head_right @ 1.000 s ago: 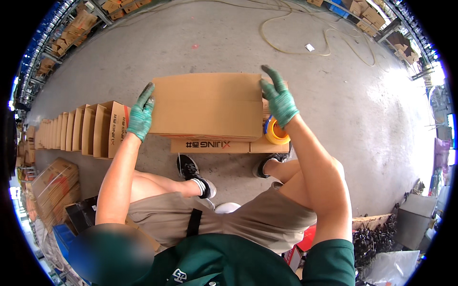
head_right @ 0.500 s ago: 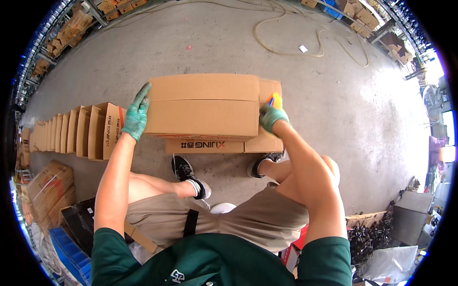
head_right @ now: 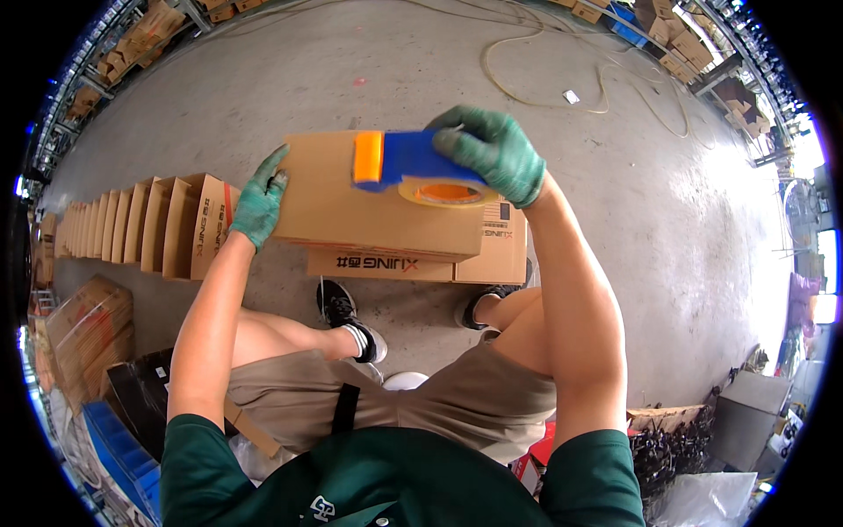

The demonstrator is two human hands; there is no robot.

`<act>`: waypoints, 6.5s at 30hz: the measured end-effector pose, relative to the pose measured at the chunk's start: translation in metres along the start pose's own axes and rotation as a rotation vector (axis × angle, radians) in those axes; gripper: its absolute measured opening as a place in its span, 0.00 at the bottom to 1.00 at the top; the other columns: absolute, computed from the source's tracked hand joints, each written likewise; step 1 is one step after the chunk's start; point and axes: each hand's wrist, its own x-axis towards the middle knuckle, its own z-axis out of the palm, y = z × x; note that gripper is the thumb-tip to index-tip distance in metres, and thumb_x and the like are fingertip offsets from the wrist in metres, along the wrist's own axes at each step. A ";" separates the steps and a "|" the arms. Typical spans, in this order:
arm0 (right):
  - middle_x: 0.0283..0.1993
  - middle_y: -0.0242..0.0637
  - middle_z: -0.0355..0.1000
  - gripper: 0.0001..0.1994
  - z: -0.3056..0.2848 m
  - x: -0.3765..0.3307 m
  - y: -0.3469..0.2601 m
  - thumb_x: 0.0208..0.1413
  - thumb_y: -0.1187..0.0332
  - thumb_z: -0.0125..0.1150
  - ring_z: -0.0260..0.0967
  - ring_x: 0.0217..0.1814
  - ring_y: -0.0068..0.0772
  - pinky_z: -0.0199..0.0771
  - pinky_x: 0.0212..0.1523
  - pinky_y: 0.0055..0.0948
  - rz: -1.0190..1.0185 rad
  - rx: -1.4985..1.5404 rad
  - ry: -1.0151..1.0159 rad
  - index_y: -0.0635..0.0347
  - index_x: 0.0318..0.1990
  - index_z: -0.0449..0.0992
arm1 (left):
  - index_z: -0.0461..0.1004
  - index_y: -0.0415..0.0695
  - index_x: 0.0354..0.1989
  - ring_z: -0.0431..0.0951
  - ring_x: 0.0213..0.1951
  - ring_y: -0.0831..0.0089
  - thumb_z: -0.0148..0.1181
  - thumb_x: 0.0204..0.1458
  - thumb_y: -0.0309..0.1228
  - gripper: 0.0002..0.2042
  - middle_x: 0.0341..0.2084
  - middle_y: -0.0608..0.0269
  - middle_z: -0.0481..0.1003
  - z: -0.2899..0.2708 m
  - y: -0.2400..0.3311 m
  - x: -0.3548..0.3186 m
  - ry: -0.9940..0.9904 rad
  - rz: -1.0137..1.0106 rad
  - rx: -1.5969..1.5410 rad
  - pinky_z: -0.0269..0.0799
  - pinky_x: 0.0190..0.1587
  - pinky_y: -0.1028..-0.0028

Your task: The person repeatedly assembles and seals cardboard boxes using a handheld tape dispenser. They fold the flaps of each box, apply tape to the seams, and then move the sealed box aside to begin the process with a new one.

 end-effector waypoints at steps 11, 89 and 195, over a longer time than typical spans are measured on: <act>0.32 0.31 0.72 0.32 -0.020 -0.005 0.013 0.53 0.38 0.65 0.65 0.37 0.22 0.70 0.41 0.27 0.219 -0.123 -0.174 0.66 0.41 0.79 | 0.71 0.47 0.53 0.80 0.38 0.66 0.51 0.67 0.43 0.15 0.44 0.58 0.78 0.013 0.068 -0.014 0.065 0.074 0.224 0.77 0.37 0.70; 0.53 0.41 0.78 0.29 -0.054 -0.057 0.000 0.52 0.51 0.67 0.75 0.54 0.45 0.76 0.56 0.38 0.570 -0.850 -0.346 0.43 0.62 0.73 | 0.68 0.64 0.68 0.39 0.76 0.44 0.51 0.59 0.56 0.28 0.74 0.60 0.52 0.171 0.160 0.019 -0.584 0.837 0.914 0.34 0.69 0.28; 0.53 0.42 0.77 0.16 0.048 -0.073 0.180 0.67 0.58 0.44 0.75 0.54 0.48 0.73 0.55 0.40 0.828 -0.905 -0.224 0.51 0.55 0.74 | 0.65 0.37 0.66 0.75 0.57 0.58 0.50 0.61 0.31 0.24 0.58 0.46 0.73 0.063 -0.115 0.011 -0.173 -0.546 0.204 0.68 0.59 0.66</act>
